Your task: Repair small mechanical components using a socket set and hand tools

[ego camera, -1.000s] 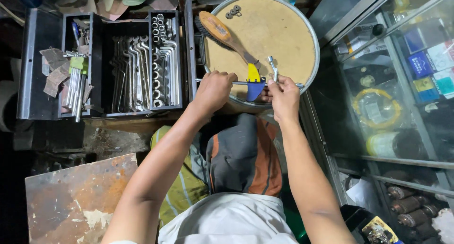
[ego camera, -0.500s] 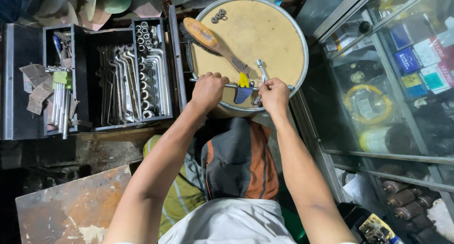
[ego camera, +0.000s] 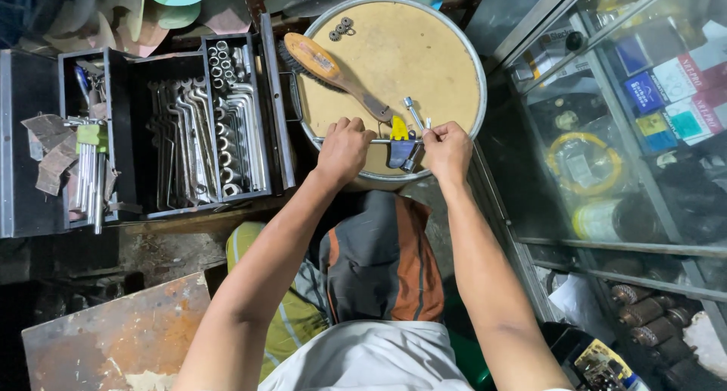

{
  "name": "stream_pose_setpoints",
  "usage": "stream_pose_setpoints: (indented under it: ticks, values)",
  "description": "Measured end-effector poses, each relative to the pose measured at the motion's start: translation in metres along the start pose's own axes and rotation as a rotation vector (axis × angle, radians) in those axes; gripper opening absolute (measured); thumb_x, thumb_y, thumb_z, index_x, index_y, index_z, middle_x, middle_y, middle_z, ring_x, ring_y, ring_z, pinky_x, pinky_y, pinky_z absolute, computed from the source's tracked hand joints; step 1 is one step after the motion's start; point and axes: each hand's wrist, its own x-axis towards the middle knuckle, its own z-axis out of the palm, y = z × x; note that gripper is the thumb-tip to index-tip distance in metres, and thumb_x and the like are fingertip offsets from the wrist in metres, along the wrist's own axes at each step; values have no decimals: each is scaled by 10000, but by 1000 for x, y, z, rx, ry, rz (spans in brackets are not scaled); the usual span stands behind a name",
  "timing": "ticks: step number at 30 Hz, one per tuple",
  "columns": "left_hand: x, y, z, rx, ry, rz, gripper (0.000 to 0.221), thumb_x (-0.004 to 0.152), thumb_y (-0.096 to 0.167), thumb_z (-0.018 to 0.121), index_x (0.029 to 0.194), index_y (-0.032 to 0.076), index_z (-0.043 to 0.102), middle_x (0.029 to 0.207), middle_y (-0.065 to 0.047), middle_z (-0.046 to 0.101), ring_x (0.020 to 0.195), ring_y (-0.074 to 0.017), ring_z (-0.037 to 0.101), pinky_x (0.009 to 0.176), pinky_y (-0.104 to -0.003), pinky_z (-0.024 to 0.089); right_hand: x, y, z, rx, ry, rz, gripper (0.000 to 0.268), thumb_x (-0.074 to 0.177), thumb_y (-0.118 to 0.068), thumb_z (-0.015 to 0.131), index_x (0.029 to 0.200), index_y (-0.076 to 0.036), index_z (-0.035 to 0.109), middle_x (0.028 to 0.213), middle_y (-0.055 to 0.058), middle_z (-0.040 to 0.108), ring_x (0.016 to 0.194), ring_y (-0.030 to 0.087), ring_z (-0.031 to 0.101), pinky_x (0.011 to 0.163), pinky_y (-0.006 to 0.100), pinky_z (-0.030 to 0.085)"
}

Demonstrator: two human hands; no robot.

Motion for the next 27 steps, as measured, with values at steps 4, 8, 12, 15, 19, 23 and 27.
stream_pose_setpoints:
  ticks: [4,8,12,15,19,23,27]
  values:
    - [-3,4,-2,6,18,-15,190,930,228,590,1002,247,765,978,-22,617,1019,-269,584,872,-390,475,-1,-1,0,15,-1,-11,182,853,-314,746,929,-148,748,696,-7,746,835,226,758,769,370,567]
    - [-7,1,7,-19,40,-29,245,889,255,632,1109,240,740,1018,-24,619,1106,-274,572,935,-416,464,-23,-27,-21,57,53,-85,186,857,-277,757,948,-116,745,763,49,761,861,316,748,754,435,559]
    - [-16,8,0,-55,50,-87,349,848,277,720,1188,201,706,1096,-26,616,1206,-283,550,1024,-452,450,-66,-82,-61,229,-7,-232,141,893,-256,763,976,-142,761,771,62,751,780,239,744,698,384,557]
    - [-26,21,-19,-147,188,-150,349,829,223,679,1170,149,696,1103,-59,585,1186,-329,553,953,-466,484,-83,-112,-85,359,-161,-335,111,899,-259,790,975,-179,776,753,-4,753,695,86,692,649,268,560]
    - [-45,90,-123,-442,470,-132,277,792,159,792,1051,119,701,939,-98,619,867,-379,662,773,-480,525,-99,-122,-117,441,-185,-361,98,946,-224,765,1021,-161,771,745,13,737,645,64,638,624,244,538]
    - [-77,188,-258,-974,720,122,292,785,295,829,939,84,699,911,-73,642,820,-265,653,815,-370,535,-104,-111,-109,663,-318,-297,132,987,-160,707,1072,-60,723,804,37,694,684,61,571,641,210,487]
    - [-117,275,-312,-1224,575,257,62,1047,61,624,1070,4,625,1061,-140,659,959,-343,654,1086,-448,553,-132,-129,-109,746,-346,-333,69,987,-38,654,1031,13,668,824,35,663,657,80,551,637,182,477]
